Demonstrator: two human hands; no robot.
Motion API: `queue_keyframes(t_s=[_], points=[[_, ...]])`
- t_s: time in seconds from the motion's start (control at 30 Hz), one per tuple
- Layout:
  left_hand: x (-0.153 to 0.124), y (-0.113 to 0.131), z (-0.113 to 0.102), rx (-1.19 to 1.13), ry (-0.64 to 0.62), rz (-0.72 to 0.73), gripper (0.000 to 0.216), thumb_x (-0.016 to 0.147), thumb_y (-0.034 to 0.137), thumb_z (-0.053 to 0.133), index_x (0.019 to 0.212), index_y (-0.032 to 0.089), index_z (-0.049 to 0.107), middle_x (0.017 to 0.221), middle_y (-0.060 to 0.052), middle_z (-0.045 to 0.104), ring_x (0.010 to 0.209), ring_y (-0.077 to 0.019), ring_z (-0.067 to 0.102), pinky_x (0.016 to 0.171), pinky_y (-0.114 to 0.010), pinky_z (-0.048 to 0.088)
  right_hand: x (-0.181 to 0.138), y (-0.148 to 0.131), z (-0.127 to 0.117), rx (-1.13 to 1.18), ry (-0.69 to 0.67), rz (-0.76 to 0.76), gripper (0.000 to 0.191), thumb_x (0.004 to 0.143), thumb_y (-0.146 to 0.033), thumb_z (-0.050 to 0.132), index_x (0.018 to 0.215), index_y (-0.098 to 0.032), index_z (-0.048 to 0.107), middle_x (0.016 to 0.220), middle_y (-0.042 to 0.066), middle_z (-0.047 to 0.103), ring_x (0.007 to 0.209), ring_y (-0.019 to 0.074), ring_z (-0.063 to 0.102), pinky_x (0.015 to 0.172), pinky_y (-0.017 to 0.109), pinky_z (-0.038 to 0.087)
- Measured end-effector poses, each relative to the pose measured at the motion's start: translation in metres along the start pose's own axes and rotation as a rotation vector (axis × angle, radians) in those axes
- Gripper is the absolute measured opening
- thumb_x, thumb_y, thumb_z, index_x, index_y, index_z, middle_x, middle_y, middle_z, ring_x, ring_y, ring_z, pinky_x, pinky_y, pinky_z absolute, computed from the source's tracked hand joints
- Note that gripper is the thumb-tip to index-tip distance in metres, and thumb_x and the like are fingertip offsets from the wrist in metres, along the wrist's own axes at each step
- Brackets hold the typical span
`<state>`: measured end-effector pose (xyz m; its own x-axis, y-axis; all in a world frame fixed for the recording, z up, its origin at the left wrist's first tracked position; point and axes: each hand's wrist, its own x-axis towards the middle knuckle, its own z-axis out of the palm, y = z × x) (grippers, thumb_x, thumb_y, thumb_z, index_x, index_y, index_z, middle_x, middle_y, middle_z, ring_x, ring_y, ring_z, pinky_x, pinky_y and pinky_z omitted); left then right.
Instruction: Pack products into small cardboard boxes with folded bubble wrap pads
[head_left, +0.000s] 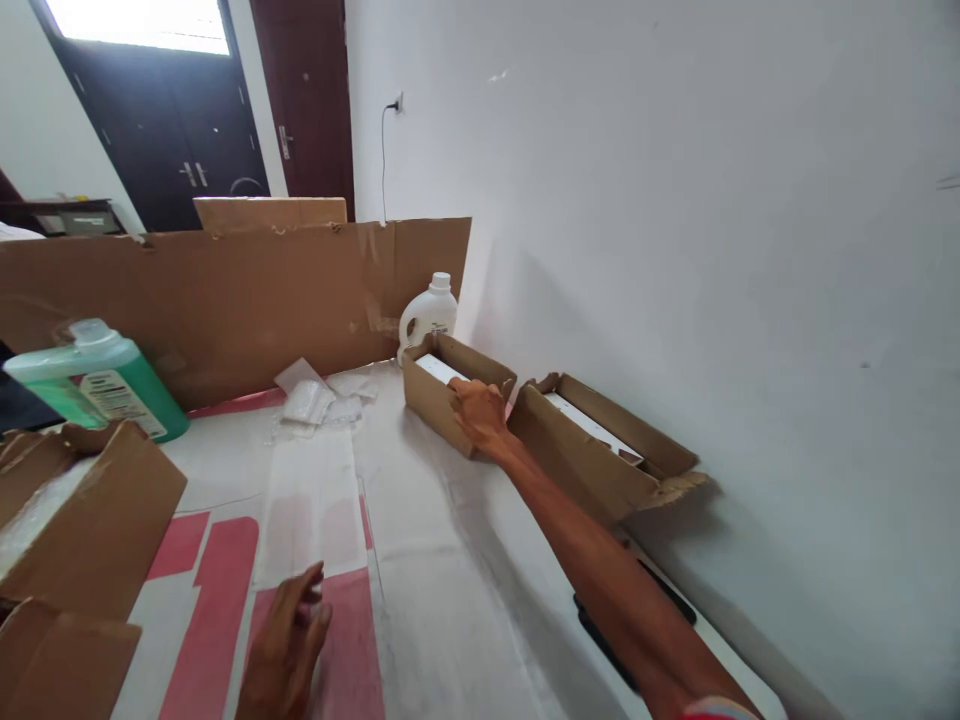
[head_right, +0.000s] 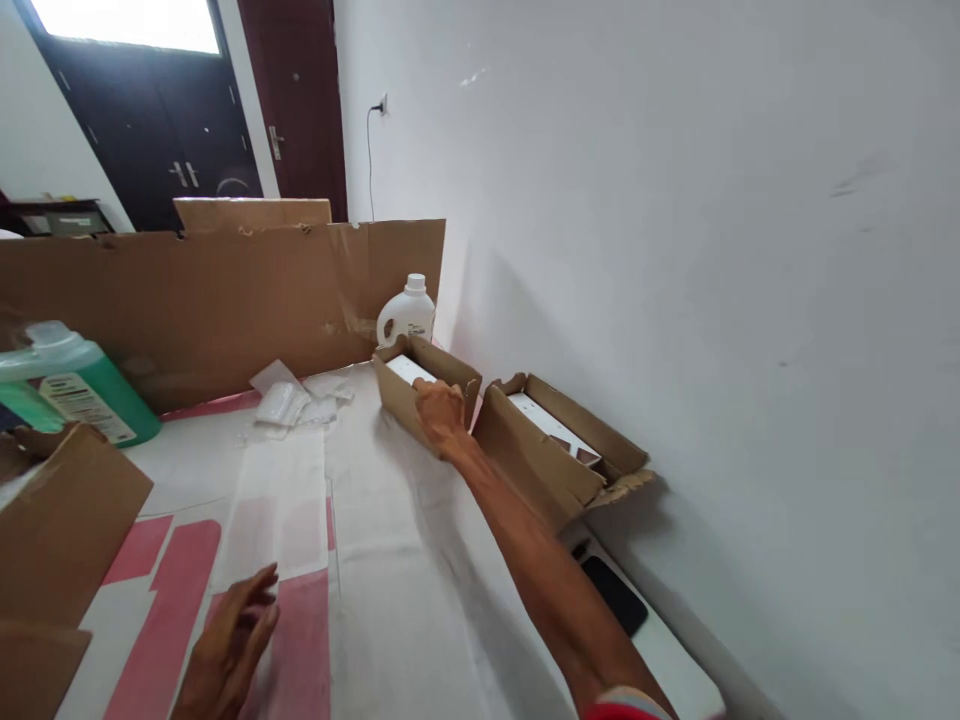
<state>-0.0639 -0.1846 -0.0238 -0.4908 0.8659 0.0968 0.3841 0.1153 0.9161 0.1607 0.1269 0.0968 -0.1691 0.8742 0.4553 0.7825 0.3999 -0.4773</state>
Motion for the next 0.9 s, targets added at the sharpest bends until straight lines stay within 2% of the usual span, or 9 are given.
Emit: queue_keyframes(t_s=[0.1, 0.13, 0.3, 0.4, 0.53, 0.63, 0.7, 0.8, 0.9], points=[[0.047, 0.010, 0.008, 0.020, -0.032, 0.046, 0.051, 0.085, 0.056, 0.061, 0.125, 0.025, 0.065, 0.117, -0.011, 0.069, 0.100, -0.0266, 0.068, 0.080, -0.041, 0.059, -0.035, -0.017, -0.003, -0.038, -0.127, -0.130, 0.010, 0.090, -0.008, 0.065, 0.092, -0.014, 0.073, 0.087, 0.005, 0.072, 0.091, 0.0186, 0.065, 0.087, 0.032, 0.044], [0.064, 0.009, 0.007, 0.032, -0.018, 0.056, 0.050, 0.085, 0.056, 0.060, 0.124, 0.024, 0.065, 0.118, -0.012, 0.069, 0.100, -0.0263, 0.069, 0.080, -0.040, 0.059, -0.048, -0.023, -0.005, -0.041, -0.143, -0.200, 0.012, 0.087, -0.006, 0.069, 0.092, -0.016, 0.073, 0.086, 0.005, 0.073, 0.089, 0.0192, 0.064, 0.083, 0.032, 0.044], [0.164, -0.006, -0.014, 0.104, 0.191, 0.042, 0.041, 0.090, 0.040, 0.044, 0.118, 0.016, 0.062, 0.109, -0.014, 0.070, 0.087, -0.0226, 0.068, 0.080, -0.041, 0.058, -0.113, -0.044, -0.014, 0.041, -0.048, -0.573, 0.019, 0.096, -0.007, 0.054, 0.090, -0.020, 0.067, 0.080, 0.003, 0.071, 0.078, 0.0192, 0.059, 0.072, 0.032, 0.042], [0.227, -0.004, -0.017, 0.177, 0.244, 0.059, 0.038, 0.091, 0.033, 0.045, 0.118, 0.012, 0.061, 0.119, -0.016, 0.065, 0.098, -0.0237, 0.066, 0.089, -0.040, 0.055, -0.137, -0.055, -0.019, 0.135, 0.022, -0.620, 0.024, 0.096, -0.004, 0.047, 0.096, -0.018, 0.066, 0.076, 0.002, 0.068, 0.076, 0.0187, 0.059, 0.073, 0.033, 0.042], [0.290, 0.010, 0.006, 0.273, 0.187, 0.124, 0.041, 0.090, 0.031, 0.056, 0.124, 0.008, 0.059, 0.137, -0.019, 0.056, 0.126, -0.0320, 0.055, 0.107, -0.046, 0.043, -0.145, -0.063, -0.029, 0.281, 0.007, -0.628, 0.027, 0.094, 0.000, 0.044, 0.097, -0.019, 0.064, 0.075, 0.002, 0.066, 0.077, 0.0180, 0.061, 0.078, 0.035, 0.044], [0.317, 0.012, 0.027, 0.335, 0.177, 0.121, 0.045, 0.085, 0.032, 0.068, 0.123, 0.010, 0.061, 0.151, -0.024, 0.046, 0.142, -0.0429, 0.037, 0.116, -0.061, 0.027, -0.147, -0.063, -0.035, 0.323, -0.064, -0.632, 0.026, 0.094, -0.002, 0.044, 0.095, -0.019, 0.064, 0.072, 0.002, 0.066, 0.076, 0.0189, 0.063, 0.078, 0.037, 0.046], [0.327, 0.006, 0.035, 0.350, 0.169, 0.102, 0.041, 0.083, 0.029, 0.070, 0.120, 0.011, 0.064, 0.150, -0.024, 0.047, 0.143, -0.0445, 0.035, 0.116, -0.066, 0.022, -0.152, -0.060, -0.033, 0.331, -0.088, -0.656, 0.024, 0.097, -0.006, 0.045, 0.097, -0.020, 0.065, 0.072, 0.002, 0.067, 0.076, 0.0191, 0.065, 0.080, 0.039, 0.047], [0.333, -0.006, 0.035, 0.320, 0.156, 0.079, 0.029, 0.086, 0.027, 0.069, 0.112, 0.013, 0.067, 0.137, -0.018, 0.060, 0.137, -0.0364, 0.046, 0.116, -0.063, 0.026, -0.164, -0.053, -0.023, 0.347, -0.041, -0.699, 0.022, 0.100, -0.010, 0.049, 0.097, -0.022, 0.067, 0.068, 0.000, 0.069, 0.070, 0.0175, 0.066, 0.080, 0.038, 0.049], [0.336, -0.013, 0.025, 0.227, 0.200, 0.043, 0.027, 0.089, 0.036, 0.068, 0.107, 0.016, 0.067, 0.126, -0.010, 0.065, 0.127, -0.0276, 0.055, 0.112, -0.057, 0.038, -0.170, -0.052, -0.017, 0.383, -0.026, -0.644, 0.019, 0.099, -0.014, 0.054, 0.100, -0.025, 0.069, 0.067, -0.001, 0.071, 0.069, 0.0184, 0.067, 0.076, 0.038, 0.052]])
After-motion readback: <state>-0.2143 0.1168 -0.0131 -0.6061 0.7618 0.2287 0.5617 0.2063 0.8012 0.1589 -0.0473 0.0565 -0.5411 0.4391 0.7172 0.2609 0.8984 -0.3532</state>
